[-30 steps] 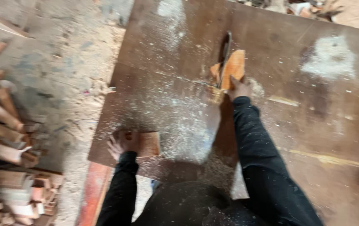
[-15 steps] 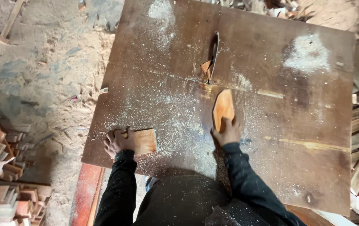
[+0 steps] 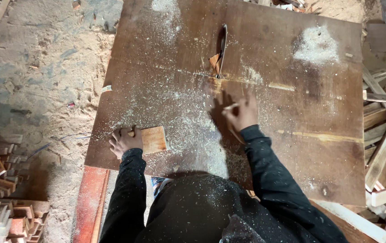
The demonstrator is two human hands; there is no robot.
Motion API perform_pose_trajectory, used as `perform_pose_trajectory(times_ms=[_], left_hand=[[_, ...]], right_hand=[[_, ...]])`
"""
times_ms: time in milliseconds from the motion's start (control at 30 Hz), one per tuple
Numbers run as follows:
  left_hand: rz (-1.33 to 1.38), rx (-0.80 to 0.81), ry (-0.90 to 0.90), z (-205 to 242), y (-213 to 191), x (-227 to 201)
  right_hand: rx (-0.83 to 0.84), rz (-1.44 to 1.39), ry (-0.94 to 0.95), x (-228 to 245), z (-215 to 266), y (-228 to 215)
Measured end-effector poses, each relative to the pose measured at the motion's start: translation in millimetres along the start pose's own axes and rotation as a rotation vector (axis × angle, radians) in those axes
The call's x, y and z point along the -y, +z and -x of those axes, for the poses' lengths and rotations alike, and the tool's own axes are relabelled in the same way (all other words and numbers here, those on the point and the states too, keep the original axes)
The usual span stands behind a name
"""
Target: The person uses a table saw to cut small wooden blocks. They guide each block through the spinning blade with their right hand while stabilizing the work surface with their left hand, repeating the process for several pieces.
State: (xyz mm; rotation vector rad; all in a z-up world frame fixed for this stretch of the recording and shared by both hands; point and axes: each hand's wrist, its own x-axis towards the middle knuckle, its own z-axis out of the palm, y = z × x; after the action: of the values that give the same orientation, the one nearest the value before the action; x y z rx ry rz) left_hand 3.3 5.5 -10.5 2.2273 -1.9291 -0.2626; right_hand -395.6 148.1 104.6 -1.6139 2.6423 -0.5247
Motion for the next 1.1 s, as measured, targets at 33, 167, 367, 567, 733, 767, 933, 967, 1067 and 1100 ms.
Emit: perform_pose_trajectory(times_ms=[33,167,367,567,733,767,933,967,1067,1100], left_hand=[[0.020,0.010,-0.016,0.4,0.8,-0.8],[0.032,0.019,-0.025,2.0,0.6,-1.5],[0.029,0.049,-0.042,2.6,-1.6,0.0],[0.057,0.060,-0.065,2.6,-8.5,-7.4],[0.038,0.116,-0.089,-2.3,-7.3,-5.7],[0.036,0.153,-0.114,-3.5,-5.8,-5.9],[0.016,0.143,-0.130,-3.7,-0.1,-2.6],[0.011,0.165,-0.142,-3.8,0.0,-1.6],[-0.017,0.176,-0.140,-6.6,1.5,-2.6],[-0.028,0.170,-0.137,-8.2,2.1,-2.8]], right_hand=[[0.083,0.099,-0.037,0.9,1.3,10.9],[0.252,0.118,0.165,-16.1,48.5,56.0],[0.089,0.198,0.127,-68.4,89.1,114.7],[0.104,0.080,0.177,-76.7,12.4,114.7],[0.154,0.077,0.111,-85.9,-28.5,103.8],[0.133,0.081,0.087,-89.7,-34.1,104.8],[0.112,0.027,0.050,-98.1,-51.7,112.1],[0.098,0.030,0.041,-97.4,-53.1,112.2],[0.067,0.043,0.035,-95.1,-57.4,109.7],[0.068,0.048,0.038,-93.7,-60.2,110.0]])
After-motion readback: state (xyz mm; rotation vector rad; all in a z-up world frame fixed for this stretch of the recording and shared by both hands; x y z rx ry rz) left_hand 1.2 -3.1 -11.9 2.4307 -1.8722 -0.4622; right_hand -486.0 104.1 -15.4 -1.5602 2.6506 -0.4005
